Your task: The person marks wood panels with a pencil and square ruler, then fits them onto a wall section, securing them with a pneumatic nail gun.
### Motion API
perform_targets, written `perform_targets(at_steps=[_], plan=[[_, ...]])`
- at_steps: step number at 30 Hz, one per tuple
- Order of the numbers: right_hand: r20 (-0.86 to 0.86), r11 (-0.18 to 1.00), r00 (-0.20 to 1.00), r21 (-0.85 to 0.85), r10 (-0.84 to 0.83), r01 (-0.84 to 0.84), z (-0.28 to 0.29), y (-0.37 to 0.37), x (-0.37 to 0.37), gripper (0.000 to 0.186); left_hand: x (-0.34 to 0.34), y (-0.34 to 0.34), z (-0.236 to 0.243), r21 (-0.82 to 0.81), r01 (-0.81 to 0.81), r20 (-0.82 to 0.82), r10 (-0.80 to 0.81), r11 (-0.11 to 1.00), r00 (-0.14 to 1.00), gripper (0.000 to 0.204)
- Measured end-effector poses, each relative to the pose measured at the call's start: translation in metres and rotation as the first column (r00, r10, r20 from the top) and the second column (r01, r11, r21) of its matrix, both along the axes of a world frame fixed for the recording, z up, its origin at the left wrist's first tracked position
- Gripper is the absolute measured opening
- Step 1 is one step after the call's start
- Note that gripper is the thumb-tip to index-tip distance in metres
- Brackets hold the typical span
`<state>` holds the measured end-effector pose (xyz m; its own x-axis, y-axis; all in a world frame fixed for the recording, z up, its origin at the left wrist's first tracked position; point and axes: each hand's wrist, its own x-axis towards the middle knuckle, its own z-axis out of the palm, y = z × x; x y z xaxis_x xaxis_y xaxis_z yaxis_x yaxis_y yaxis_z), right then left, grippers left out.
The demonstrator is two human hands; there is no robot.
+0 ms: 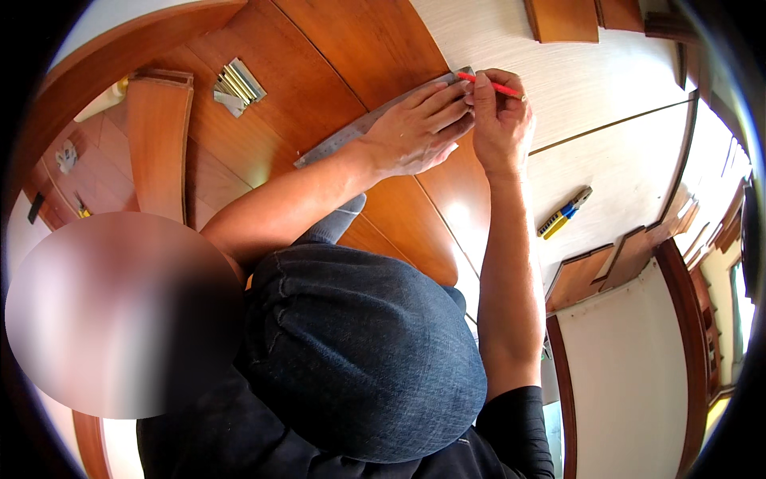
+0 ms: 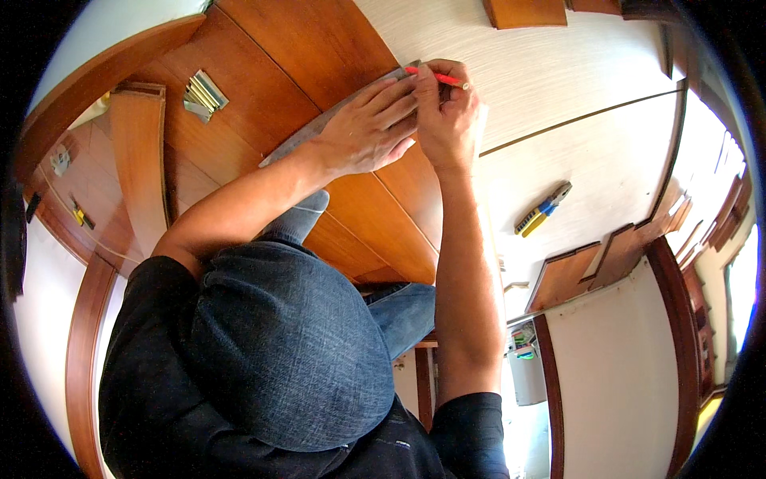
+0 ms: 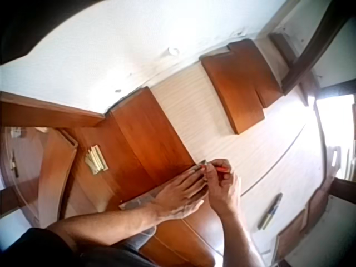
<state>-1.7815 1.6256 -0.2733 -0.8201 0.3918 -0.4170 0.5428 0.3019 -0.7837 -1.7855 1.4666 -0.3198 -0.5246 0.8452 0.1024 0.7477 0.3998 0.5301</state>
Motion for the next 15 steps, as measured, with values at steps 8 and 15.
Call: perform_targets(at_steps=[8, 15], plan=[[-0.036, 0.998, 0.999, 0.052, 0.027, -0.026, 0.0037, -0.0014, -0.0037, 0.024, 0.0008, -0.0004, 0.0005, 0.006, -0.014, 0.003, 0.014, 1.000, 1.000, 0.055], [-0.034, 0.999, 0.999, 0.026, 0.038, -0.037, 0.0013, 0.0013, -0.0025, 0.022, 0.0017, -0.0005, -0.0025, 0.017, -0.001, -0.013, 0.002, 1.000, 1.000, 0.054]])
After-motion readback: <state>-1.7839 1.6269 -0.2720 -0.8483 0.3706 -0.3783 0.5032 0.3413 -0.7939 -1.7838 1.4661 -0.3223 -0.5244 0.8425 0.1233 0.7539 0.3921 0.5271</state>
